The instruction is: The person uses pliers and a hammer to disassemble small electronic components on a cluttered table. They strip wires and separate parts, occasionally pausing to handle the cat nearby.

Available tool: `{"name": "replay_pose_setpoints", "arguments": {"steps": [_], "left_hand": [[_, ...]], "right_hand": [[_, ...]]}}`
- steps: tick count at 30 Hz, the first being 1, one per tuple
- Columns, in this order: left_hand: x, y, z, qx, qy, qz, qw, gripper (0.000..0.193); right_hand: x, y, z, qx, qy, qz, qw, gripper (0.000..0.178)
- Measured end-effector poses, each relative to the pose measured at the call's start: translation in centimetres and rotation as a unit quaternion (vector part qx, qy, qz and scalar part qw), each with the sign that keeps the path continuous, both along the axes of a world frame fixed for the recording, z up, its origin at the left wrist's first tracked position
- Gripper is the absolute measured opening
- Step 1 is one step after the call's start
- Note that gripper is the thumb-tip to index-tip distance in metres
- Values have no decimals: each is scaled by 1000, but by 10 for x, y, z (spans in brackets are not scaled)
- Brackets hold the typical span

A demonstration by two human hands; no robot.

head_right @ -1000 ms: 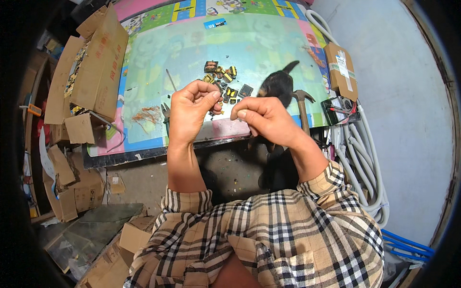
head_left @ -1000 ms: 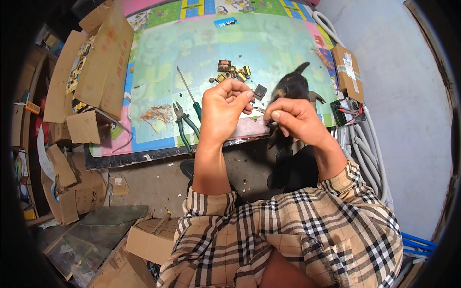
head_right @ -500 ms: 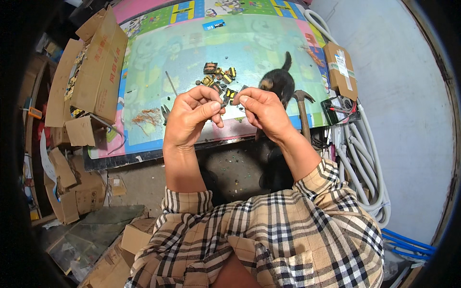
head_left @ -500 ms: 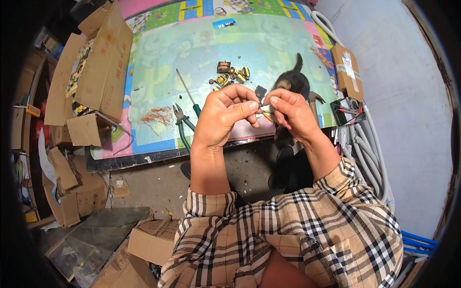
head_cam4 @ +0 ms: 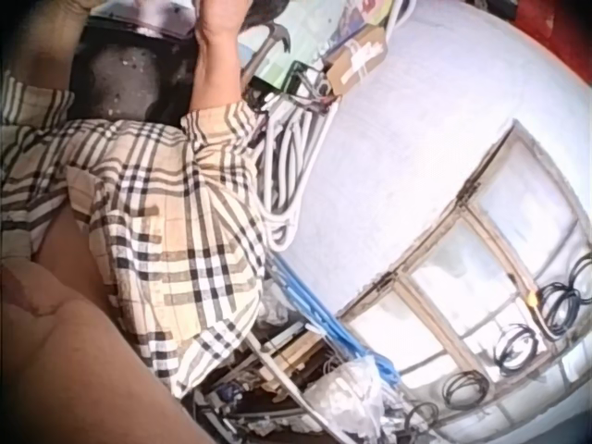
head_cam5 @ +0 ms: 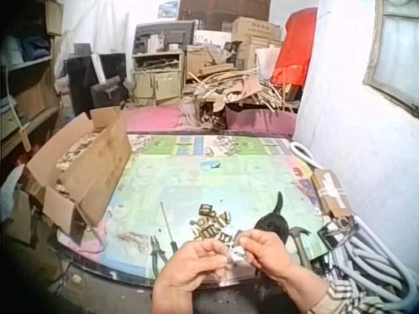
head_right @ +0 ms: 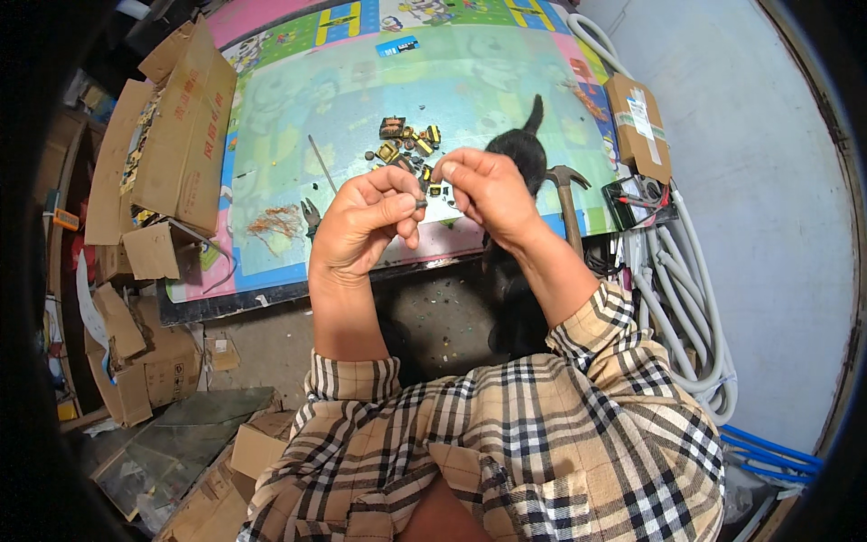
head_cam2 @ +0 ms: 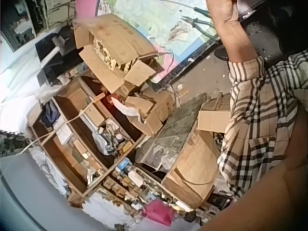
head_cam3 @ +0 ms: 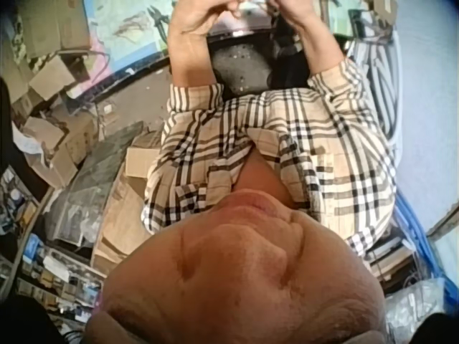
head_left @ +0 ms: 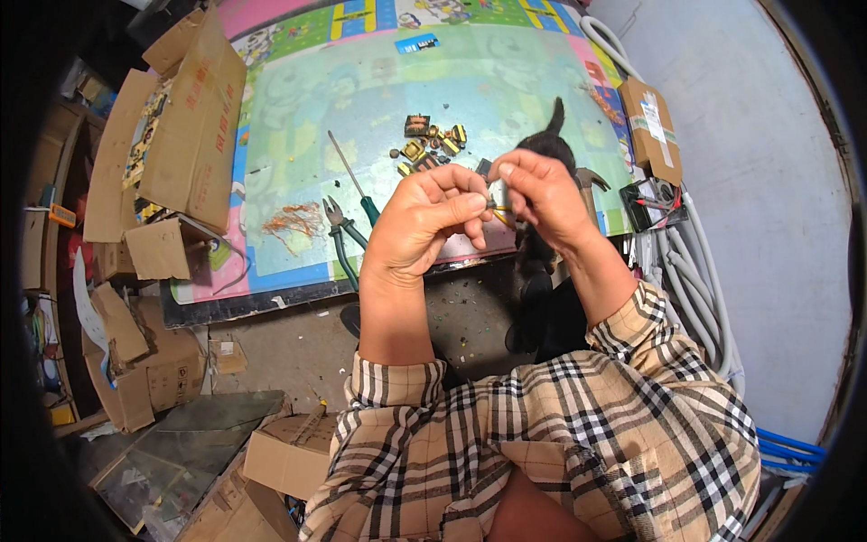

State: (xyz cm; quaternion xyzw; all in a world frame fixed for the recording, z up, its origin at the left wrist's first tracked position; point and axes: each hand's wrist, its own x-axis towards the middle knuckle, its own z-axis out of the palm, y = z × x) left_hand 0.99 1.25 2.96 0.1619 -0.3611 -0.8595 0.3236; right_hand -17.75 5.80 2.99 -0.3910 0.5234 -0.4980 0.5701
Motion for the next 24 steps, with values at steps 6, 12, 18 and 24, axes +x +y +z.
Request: {"name": "replay_pose_setpoints", "arguments": {"steps": [6, 12, 18, 24], "left_hand": [[4, -7, -7, 32, 17, 74, 997, 13], [11, -9, -7, 3, -21, 128, 991, 12], [6, -9, -9, -1, -31, 130, 991, 11], [-14, -12, -27, -64, -189, 189, 961, 8]], "right_hand": [[0, 22, -18, 29, 43, 42, 998, 15], [-25, 46, 7, -20, -54, 80, 995, 18], [-42, 43, 19, -58, -131, 50, 988, 18], [-40, 72, 1, 89, -50, 210, 972, 20]]}}
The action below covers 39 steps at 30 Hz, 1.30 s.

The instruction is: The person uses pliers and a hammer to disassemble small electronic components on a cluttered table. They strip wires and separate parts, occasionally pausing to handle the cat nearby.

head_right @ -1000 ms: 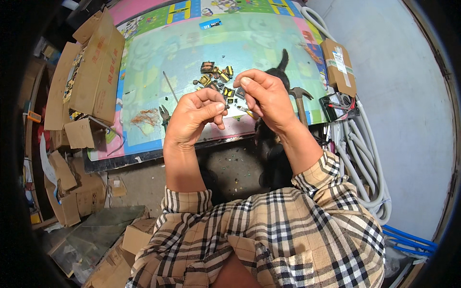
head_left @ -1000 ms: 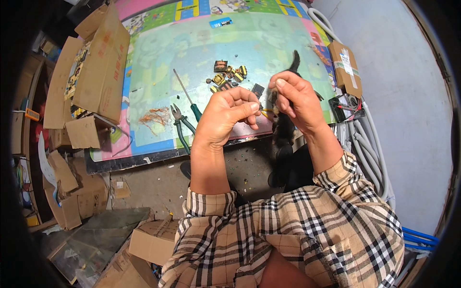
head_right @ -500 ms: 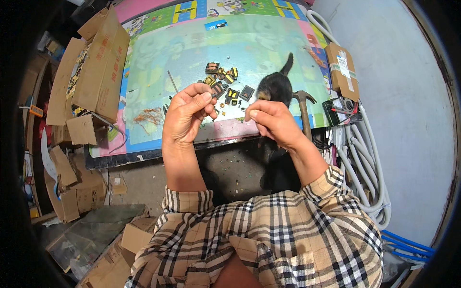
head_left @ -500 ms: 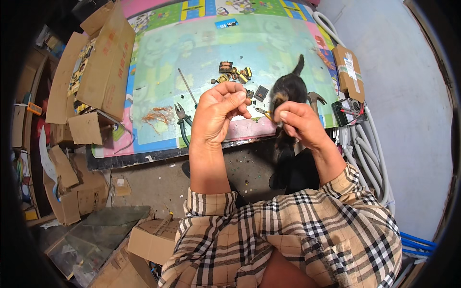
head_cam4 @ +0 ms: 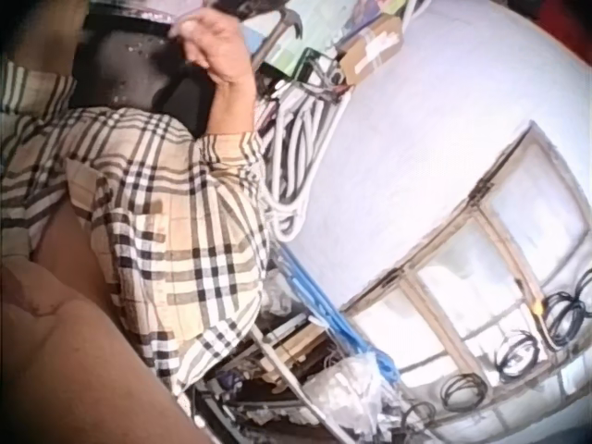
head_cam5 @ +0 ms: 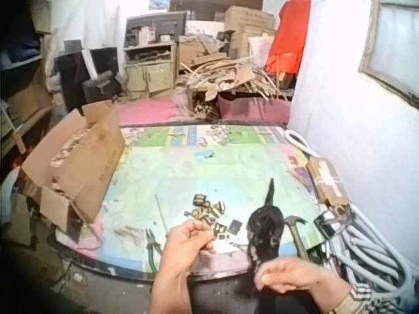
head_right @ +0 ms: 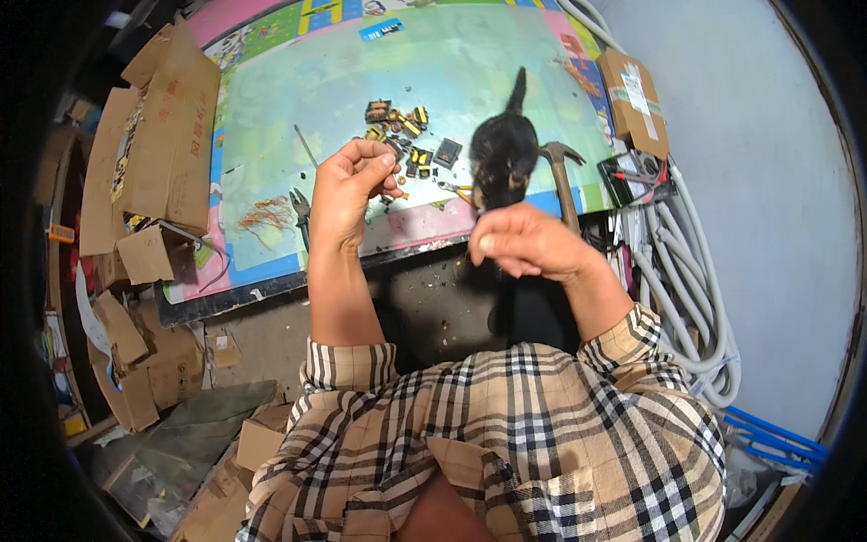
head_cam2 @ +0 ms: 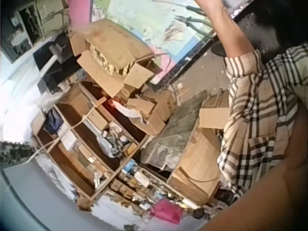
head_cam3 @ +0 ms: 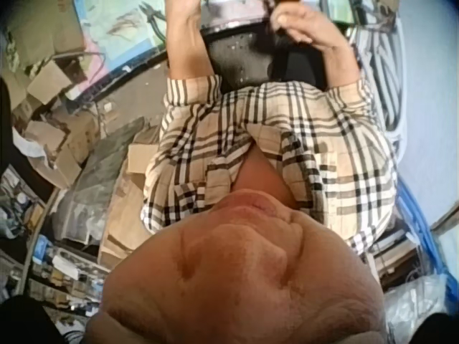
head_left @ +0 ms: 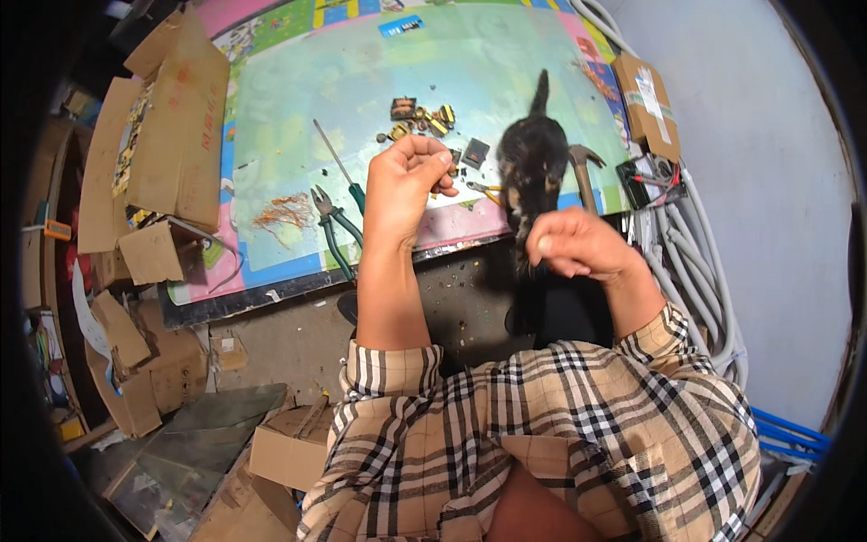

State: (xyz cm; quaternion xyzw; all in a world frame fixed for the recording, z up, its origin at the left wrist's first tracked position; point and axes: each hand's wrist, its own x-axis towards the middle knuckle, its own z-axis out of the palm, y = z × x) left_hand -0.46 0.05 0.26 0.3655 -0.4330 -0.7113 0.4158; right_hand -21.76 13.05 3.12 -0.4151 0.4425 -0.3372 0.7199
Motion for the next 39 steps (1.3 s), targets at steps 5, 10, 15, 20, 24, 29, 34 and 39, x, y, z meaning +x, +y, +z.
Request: {"name": "replay_pose_setpoints", "arguments": {"steps": [5, 10, 15, 20, 24, 29, 34, 39], "left_hand": [[-36, 0, -14, -6, -64, -33, 997, 8], [-67, -1, -39, 24, -83, -58, 995, 8], [-77, -5, -85, 74, -142, -78, 984, 3], [-75, -2, -128, 110, -248, -203, 941, 6], [-92, 12, -134, 147, -241, -241, 929, 8], [-113, 14, -147, 169, -112, -236, 950, 20], [-151, 3, -132, 190, 70, -176, 963, 29], [-212, -90, -116, 120, 150, -157, 969, 44]], "right_hand": [[32, 48, -58, 120, 28, 144, 982, 16], [52, 76, -158, -246, 290, 152, 912, 15], [55, 69, -129, -103, 227, 259, 933, 13], [57, 65, -103, -55, 226, 283, 931, 12], [54, 69, -105, -94, 210, 280, 932, 16], [53, 74, -107, -129, 219, 278, 926, 18], [37, 75, -102, -154, 255, 291, 909, 23], [38, 85, -102, -183, 198, 245, 931, 24]]}}
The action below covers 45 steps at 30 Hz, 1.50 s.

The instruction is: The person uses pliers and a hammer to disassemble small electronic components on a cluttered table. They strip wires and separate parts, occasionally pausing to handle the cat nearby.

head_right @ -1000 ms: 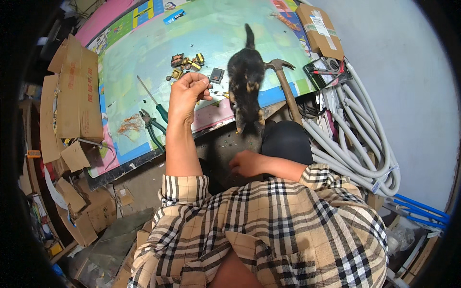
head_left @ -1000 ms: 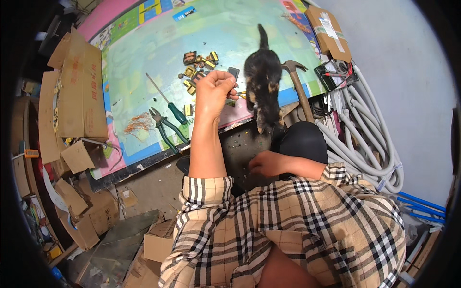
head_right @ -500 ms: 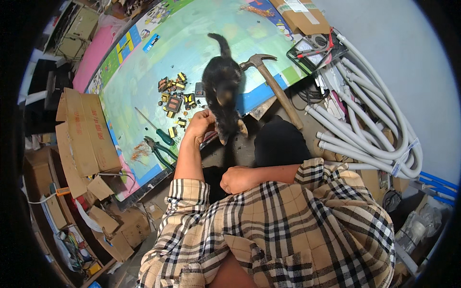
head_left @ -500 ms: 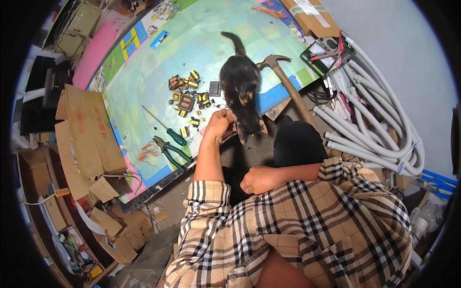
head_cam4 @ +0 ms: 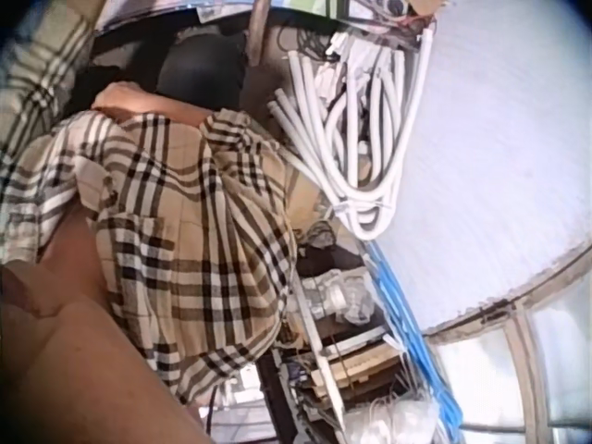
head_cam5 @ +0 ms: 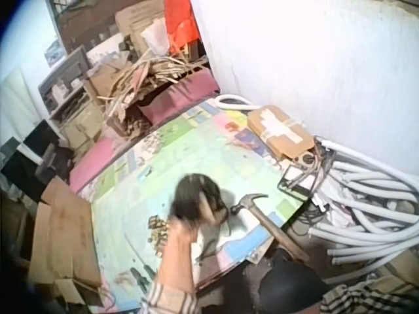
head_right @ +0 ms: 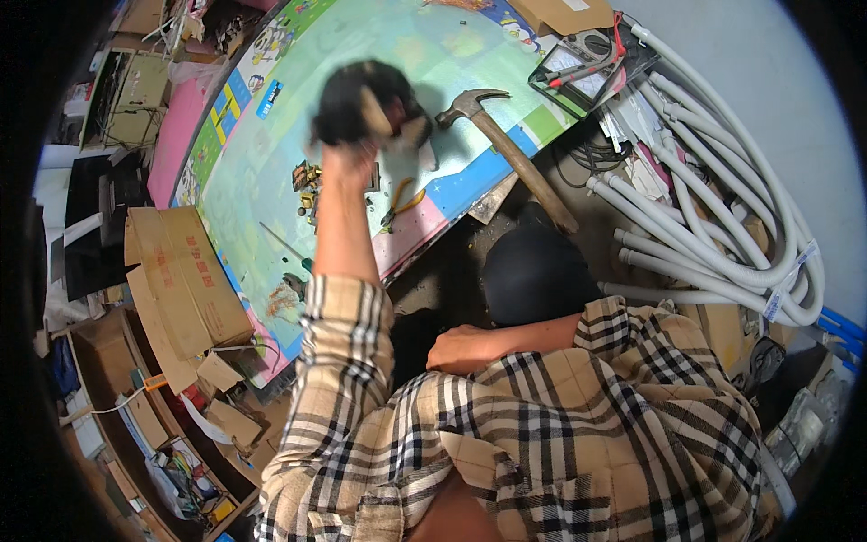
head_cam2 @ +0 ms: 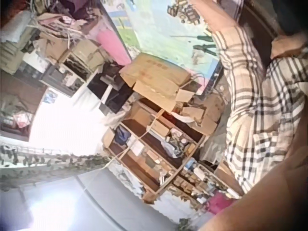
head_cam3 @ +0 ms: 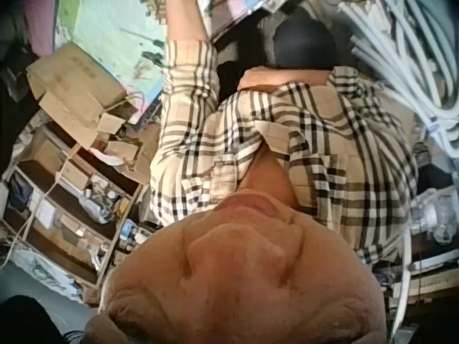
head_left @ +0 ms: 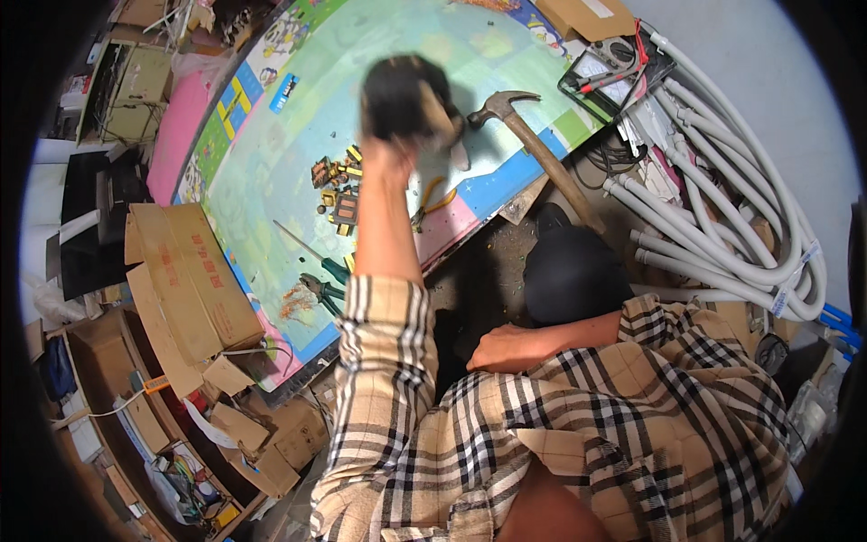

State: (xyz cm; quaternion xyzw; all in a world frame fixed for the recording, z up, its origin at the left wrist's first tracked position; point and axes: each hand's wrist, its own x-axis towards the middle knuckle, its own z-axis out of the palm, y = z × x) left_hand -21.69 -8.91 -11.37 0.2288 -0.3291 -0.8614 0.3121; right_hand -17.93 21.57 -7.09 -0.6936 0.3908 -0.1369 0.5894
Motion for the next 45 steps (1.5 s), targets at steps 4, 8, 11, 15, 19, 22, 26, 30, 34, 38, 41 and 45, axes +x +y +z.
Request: {"name": "replay_pose_setpoints", "arguments": {"steps": [4, 8, 11, 15, 19, 22, 26, 30, 34, 38, 41, 45], "left_hand": [[-39, -81, 55, -79, 2, 50, 996, 12], [-45, -74, 91, -184, -102, 52, 976, 13], [-20, -57, 65, -169, -223, 51, 959, 13], [11, -36, 20, -35, -294, 66, 953, 11], [20, -31, 2, 69, -313, 117, 940, 13], [15, -33, 2, 41, -342, 73, 936, 14], [-15, -21, -5, -162, -408, 43, 897, 14], [-50, -29, -38, -458, -556, 54, 691, 14], [-79, -36, -56, -567, -545, 17, 617, 18], [-81, -40, -70, -638, -532, -22, 556, 17], [-70, -47, -63, -526, -555, -7, 644, 18], [-32, -113, -62, 35, -367, 138, 919, 20]], "right_hand": [[2, 1, -10, 2, -30, 15, 999, 22], [-4, 2, -9, -9, -46, -13, 999, 20], [-5, 1, -8, -27, -56, -10, 998, 19], [0, 6, -9, -43, -78, -23, 996, 18], [-3, 6, -6, -78, -78, -24, 994, 16], [-6, 6, -10, -90, -66, -19, 994, 16], [-11, 3, -6, -96, -43, -11, 994, 16], [-12, 0, -14, -27, 32, 28, 999, 18], [-4, 22, -50, -139, -11, -145, 980, 14], [-13, 23, -58, -119, 36, -116, 985, 13], [-11, 14, -53, -62, 52, -83, 993, 16], [-25, 9, -49, -13, 38, -59, 997, 20]]}}
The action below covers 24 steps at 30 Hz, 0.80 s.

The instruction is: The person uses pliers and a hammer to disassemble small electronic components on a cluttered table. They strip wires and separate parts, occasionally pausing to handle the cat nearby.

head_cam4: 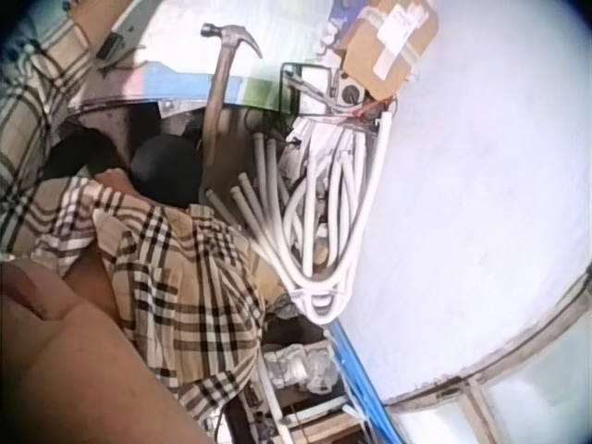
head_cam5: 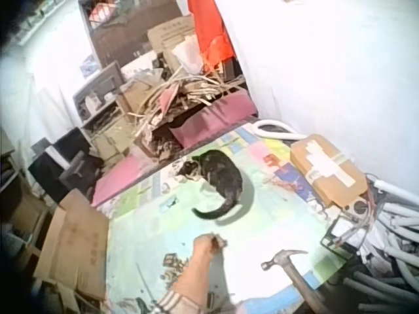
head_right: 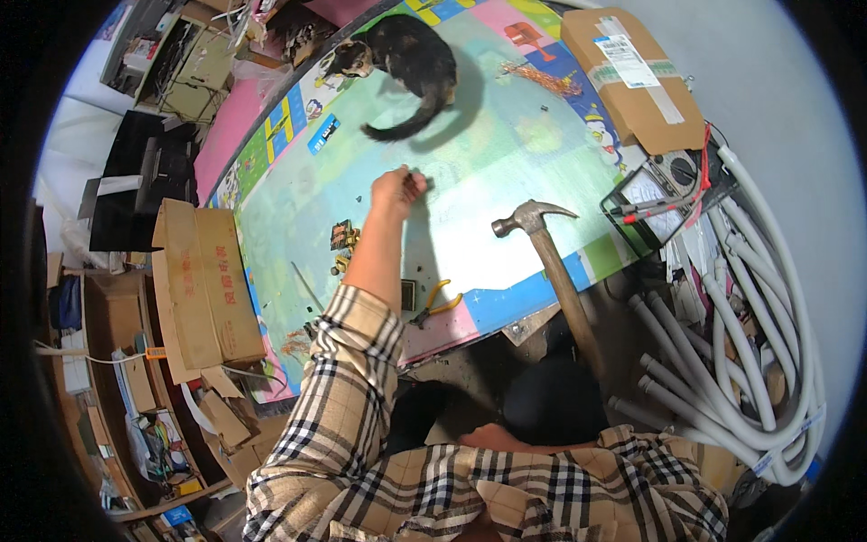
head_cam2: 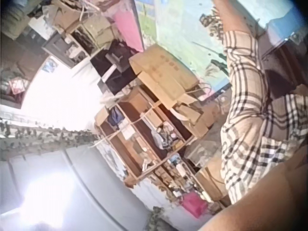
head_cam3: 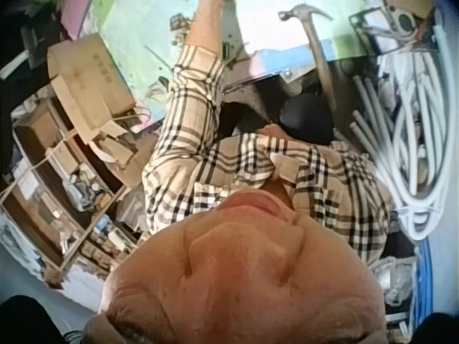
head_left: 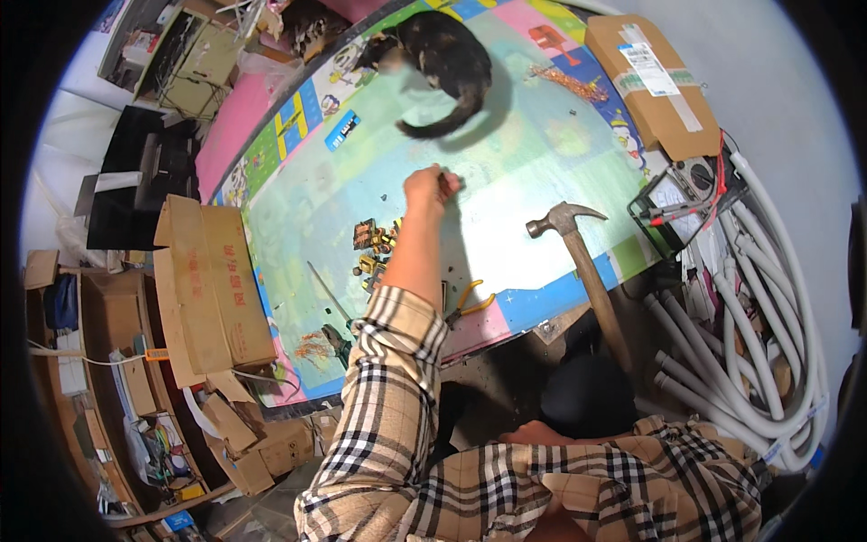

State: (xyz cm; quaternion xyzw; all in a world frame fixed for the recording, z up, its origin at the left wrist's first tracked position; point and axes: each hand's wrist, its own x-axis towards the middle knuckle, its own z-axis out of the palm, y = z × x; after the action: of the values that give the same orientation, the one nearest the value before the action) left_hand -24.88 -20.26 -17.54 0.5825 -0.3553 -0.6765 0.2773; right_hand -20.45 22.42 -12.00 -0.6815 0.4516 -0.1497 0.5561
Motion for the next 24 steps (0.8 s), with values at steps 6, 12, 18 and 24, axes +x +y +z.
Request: {"name": "replay_pose_setpoints", "arguments": {"steps": [6, 12, 18, 24], "left_hand": [[-5, -74, 15, -10, 75, 115, 990, 18], [0, -96, 19, -68, 77, 143, 984, 22], [13, -30, 13, -105, -11, 119, 987, 14], [-50, 67, -6, -439, -197, -199, 854, 17]], "right_hand": [[2, -5, -5, 85, 47, 70, 993, 35], [5, -9, -10, 90, 74, 122, 986, 46], [-4, -12, 7, 103, 34, 60, 992, 28], [-8, -17, 6, 87, -2, 71, 994, 22]]}}
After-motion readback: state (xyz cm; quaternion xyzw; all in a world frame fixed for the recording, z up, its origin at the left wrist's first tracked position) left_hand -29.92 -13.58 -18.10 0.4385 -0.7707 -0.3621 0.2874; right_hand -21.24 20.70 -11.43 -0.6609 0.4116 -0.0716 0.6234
